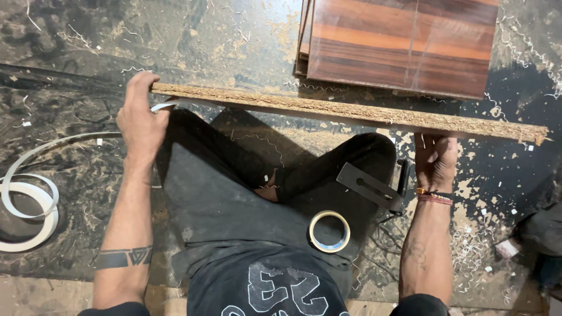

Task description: The person sits on the workshop floor and irons white edge banding tape onto the edges of particle board panels, pressing the tape with a hand iron and running a finger along the bond. They reposition the panels, peel and align the tape strip, and trim the banding at the end.

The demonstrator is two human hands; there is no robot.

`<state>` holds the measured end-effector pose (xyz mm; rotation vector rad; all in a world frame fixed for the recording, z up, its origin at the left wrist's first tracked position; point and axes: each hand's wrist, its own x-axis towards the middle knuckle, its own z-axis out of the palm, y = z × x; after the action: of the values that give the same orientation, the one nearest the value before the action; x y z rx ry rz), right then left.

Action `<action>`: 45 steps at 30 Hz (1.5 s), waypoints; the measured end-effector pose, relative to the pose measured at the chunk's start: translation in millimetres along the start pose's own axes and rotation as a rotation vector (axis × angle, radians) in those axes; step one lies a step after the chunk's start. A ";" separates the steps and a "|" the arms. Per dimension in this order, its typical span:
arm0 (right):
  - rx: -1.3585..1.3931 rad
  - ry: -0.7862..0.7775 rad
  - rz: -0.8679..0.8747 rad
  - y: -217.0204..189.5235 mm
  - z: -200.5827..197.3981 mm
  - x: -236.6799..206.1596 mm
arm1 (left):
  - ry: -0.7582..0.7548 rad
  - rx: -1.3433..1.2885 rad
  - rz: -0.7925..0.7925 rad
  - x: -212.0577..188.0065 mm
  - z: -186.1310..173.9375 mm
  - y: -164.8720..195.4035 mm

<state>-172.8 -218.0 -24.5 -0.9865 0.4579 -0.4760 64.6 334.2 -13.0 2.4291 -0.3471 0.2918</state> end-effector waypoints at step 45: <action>-1.705 -0.562 -0.735 -0.8 140.2 23.1 | -0.859 -0.047 0.324 -77.9 31.5 78.6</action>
<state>-74.9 -137.1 39.3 -2.8890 -0.1728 -0.3467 -29.9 268.7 -14.2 2.3217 -1.1005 -0.6458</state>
